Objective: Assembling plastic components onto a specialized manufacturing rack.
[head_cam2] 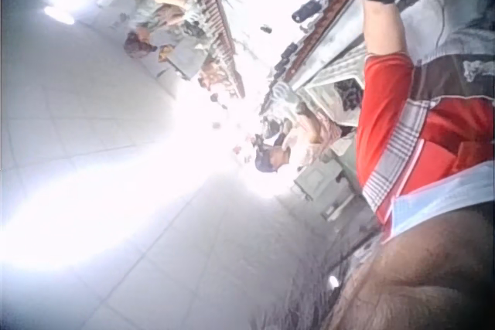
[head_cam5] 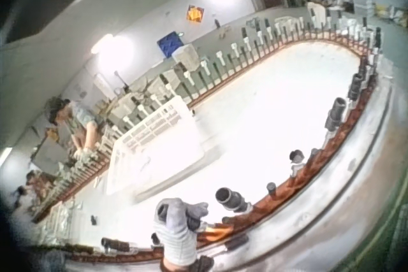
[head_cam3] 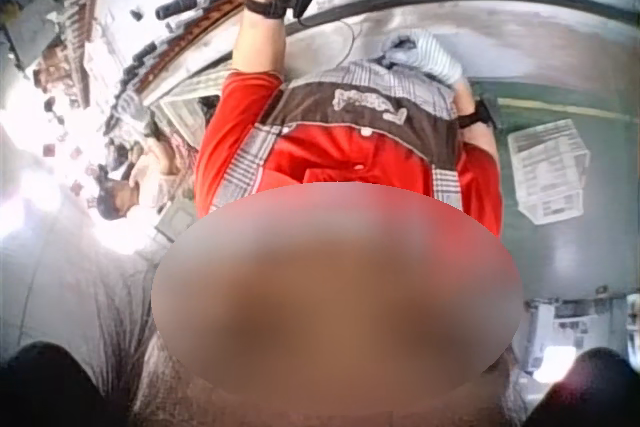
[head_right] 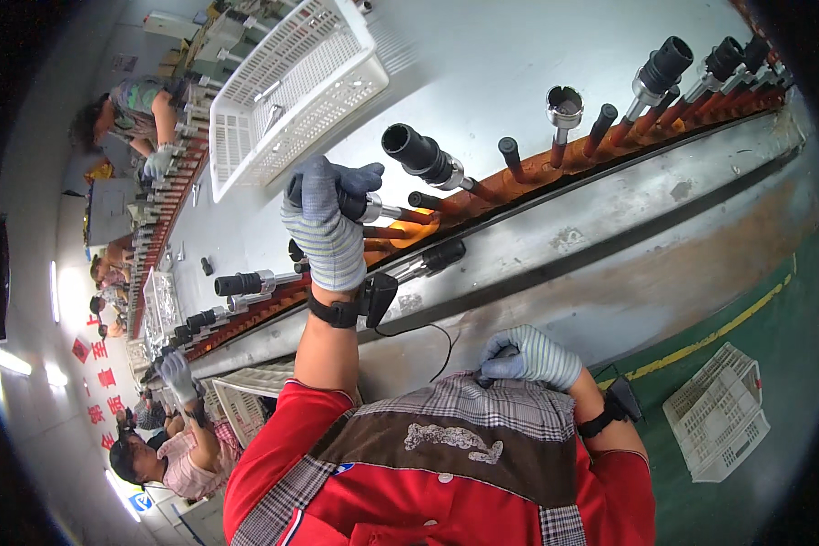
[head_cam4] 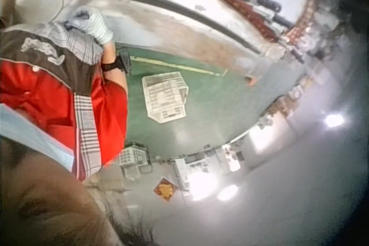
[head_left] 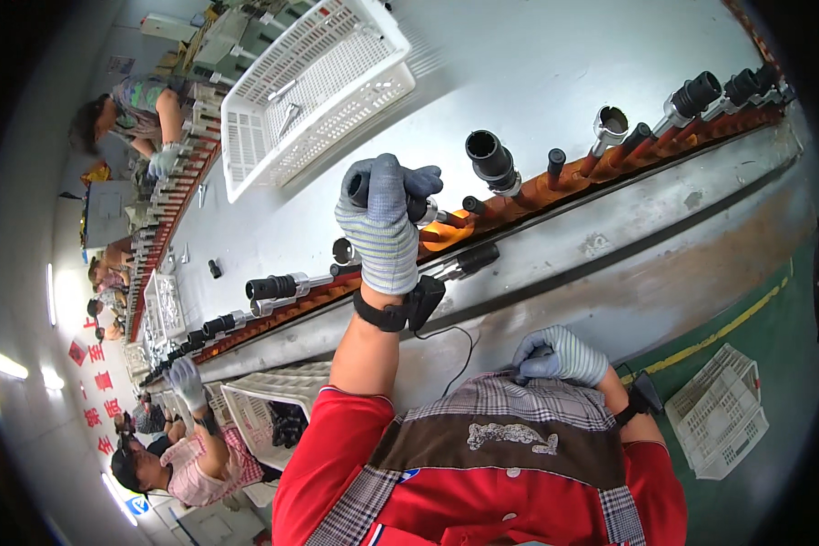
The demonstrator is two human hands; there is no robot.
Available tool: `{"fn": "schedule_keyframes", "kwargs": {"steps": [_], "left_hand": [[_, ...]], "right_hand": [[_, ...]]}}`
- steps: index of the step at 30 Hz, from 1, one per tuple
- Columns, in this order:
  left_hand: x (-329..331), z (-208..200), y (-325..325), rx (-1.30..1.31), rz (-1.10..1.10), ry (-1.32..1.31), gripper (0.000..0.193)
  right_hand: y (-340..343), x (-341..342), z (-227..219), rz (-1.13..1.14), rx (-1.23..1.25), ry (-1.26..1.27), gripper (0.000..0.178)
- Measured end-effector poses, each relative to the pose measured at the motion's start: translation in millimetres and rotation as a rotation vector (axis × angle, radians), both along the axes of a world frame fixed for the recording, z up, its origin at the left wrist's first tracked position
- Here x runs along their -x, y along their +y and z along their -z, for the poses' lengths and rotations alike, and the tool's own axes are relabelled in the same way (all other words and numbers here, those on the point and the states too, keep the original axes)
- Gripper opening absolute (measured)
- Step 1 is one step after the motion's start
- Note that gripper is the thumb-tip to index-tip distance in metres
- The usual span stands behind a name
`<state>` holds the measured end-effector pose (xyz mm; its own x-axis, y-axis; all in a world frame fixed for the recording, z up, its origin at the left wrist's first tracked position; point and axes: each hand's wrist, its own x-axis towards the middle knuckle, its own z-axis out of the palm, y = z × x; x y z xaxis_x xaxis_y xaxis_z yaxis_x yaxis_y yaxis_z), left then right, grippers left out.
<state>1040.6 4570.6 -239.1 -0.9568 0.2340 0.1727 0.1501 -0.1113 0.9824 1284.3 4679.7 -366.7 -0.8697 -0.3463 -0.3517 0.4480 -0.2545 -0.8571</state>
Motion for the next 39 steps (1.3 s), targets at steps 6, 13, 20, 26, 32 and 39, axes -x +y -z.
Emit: {"fn": "schedule_keyframes", "kwargs": {"steps": [6,13,20,26,32,39], "left_hand": [[17,20,-43,-0.062,-0.085,0.202,0.014],[41,32,-98,0.084,-0.071,0.275,0.014],[45,36,-133,-0.098,-0.141,0.247,0.015],[46,45,-167,0.138,-0.233,0.300,0.028],[-40,30,-188,0.493,-0.567,0.531,0.053],[-111,83,-160,0.601,-0.094,0.421,0.035]], "right_hand": [[-30,17,9,-0.175,-0.070,0.009,0.018],[-93,26,-32,-0.192,-0.118,-0.017,0.015],[-156,-20,-50,0.296,0.474,-0.142,0.029],[-126,-26,-64,0.546,-0.082,-0.184,0.030],[17,0,-54,1.447,-0.167,0.039,0.025],[228,92,-84,1.592,-0.195,0.689,0.022]]}}
